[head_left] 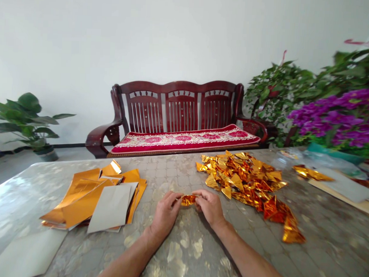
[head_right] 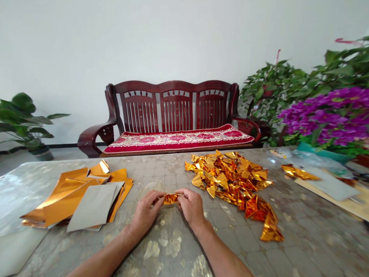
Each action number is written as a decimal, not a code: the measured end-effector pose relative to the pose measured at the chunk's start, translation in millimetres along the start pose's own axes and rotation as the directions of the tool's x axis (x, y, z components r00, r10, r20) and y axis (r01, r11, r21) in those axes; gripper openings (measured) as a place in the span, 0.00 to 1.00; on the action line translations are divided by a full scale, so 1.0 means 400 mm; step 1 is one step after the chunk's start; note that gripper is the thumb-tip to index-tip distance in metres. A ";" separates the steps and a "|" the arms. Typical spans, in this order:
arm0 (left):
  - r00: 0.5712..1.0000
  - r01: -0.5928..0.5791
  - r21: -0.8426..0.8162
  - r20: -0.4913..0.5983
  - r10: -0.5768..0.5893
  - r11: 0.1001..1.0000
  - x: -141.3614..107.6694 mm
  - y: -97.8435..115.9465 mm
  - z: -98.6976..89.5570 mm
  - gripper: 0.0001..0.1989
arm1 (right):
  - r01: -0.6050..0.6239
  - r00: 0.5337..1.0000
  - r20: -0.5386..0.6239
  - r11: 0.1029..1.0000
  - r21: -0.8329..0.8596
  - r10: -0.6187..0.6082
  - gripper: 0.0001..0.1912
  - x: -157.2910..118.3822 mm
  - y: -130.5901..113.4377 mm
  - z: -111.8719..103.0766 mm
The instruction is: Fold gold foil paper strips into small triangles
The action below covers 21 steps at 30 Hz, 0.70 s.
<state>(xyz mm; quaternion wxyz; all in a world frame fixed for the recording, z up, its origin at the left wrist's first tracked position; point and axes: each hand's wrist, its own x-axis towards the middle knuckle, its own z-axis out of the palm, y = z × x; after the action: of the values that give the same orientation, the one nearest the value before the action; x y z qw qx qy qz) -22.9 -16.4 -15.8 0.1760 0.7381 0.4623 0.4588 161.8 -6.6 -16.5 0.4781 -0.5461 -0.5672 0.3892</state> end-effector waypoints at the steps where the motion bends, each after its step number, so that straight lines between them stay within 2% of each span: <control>1: 1.000 0.000 -0.018 -0.007 0.000 1.000 0.000 -0.001 -0.001 0.09 | -0.007 1.000 -0.003 1.000 0.008 0.007 0.16 0.000 -0.001 -0.001; 4: 1.000 -0.010 -0.072 -0.004 0.010 0.997 0.000 -0.008 -0.001 0.11 | -0.008 1.000 -0.024 1.000 -0.003 0.008 0.17 0.002 -0.005 -0.003; 8: 0.997 -0.053 -0.088 0.060 0.058 0.995 0.000 -0.019 0.000 0.17 | 0.004 1.000 -0.029 1.000 -0.007 -0.004 0.17 0.005 -0.003 -0.004; 14: 0.990 -0.127 -0.081 0.051 0.131 0.989 0.003 -0.027 -0.006 0.15 | 0.067 0.998 -0.006 0.997 -0.049 -0.067 0.16 0.010 0.005 -0.002; 18: 0.977 -0.199 -0.093 0.061 0.205 0.976 0.000 -0.027 -0.007 0.12 | 0.107 0.994 0.001 0.981 -0.161 -0.109 0.16 0.007 0.001 -0.003; 21: 0.979 -0.195 -0.080 0.034 0.199 0.977 0.001 -0.028 -0.005 0.11 | 0.149 0.987 -0.002 0.929 -0.338 -0.160 0.17 0.004 -0.011 -0.009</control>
<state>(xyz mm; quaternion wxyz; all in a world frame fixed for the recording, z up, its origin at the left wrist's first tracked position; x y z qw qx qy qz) -30.3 -10.8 -22.1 0.1673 0.7824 0.3653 0.4759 164.3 -5.6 -11.1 0.4151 -0.5792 -0.6595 0.2394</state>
